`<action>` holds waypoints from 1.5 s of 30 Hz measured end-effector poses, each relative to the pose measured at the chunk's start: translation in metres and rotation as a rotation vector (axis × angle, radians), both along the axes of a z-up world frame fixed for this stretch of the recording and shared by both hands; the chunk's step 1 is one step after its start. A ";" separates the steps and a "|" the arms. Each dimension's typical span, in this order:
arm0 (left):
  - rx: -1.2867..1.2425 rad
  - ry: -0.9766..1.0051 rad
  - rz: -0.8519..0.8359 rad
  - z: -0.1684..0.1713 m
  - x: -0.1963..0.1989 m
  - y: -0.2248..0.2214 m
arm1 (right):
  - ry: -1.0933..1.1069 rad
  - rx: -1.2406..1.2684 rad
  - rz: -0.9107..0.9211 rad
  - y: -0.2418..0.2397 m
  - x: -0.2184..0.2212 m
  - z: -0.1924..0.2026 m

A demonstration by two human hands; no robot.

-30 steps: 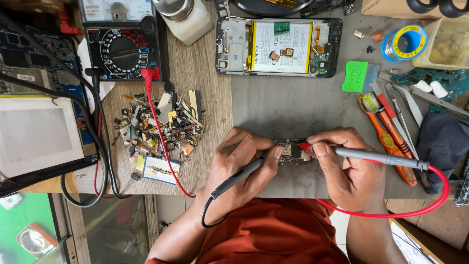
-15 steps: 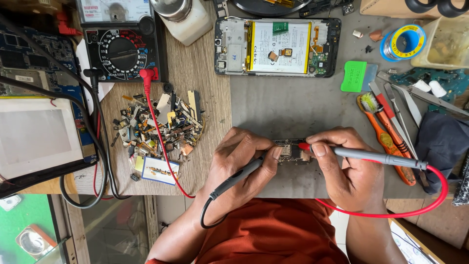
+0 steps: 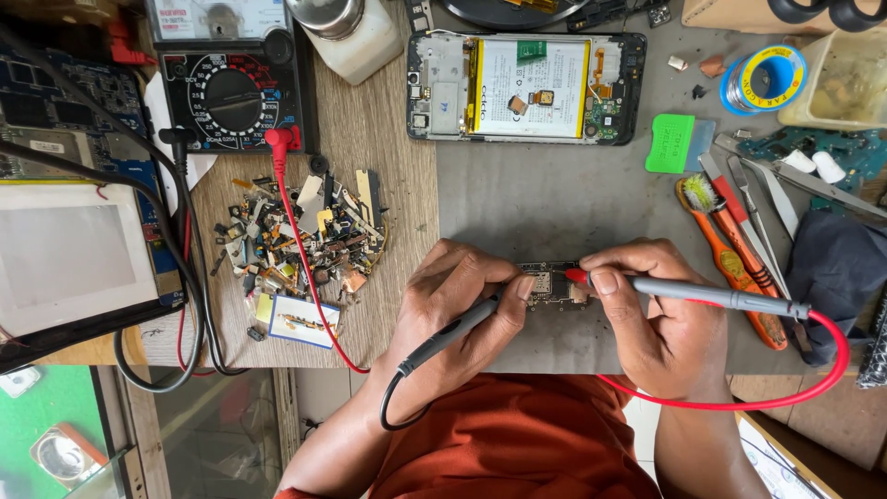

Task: Soldering and repairing components on a mobile phone motherboard using a soldering iron and tweezers.

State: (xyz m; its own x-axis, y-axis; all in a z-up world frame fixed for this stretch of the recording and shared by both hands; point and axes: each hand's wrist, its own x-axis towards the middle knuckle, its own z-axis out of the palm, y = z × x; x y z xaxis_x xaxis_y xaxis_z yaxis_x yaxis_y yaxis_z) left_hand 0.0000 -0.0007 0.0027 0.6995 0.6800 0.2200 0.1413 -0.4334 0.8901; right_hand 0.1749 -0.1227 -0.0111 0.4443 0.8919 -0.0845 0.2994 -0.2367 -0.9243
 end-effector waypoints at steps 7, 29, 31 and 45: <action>0.019 0.011 0.015 -0.001 0.000 -0.001 | 0.013 0.003 -0.003 0.000 0.000 0.000; -0.007 0.023 0.007 0.000 -0.001 -0.001 | -0.020 0.017 0.020 0.001 0.002 0.000; -0.002 0.021 0.006 0.001 -0.001 -0.001 | -0.026 0.031 0.025 0.002 0.002 0.002; -0.064 0.005 0.142 0.024 0.000 -0.015 | 0.016 0.109 -0.020 0.002 0.010 0.022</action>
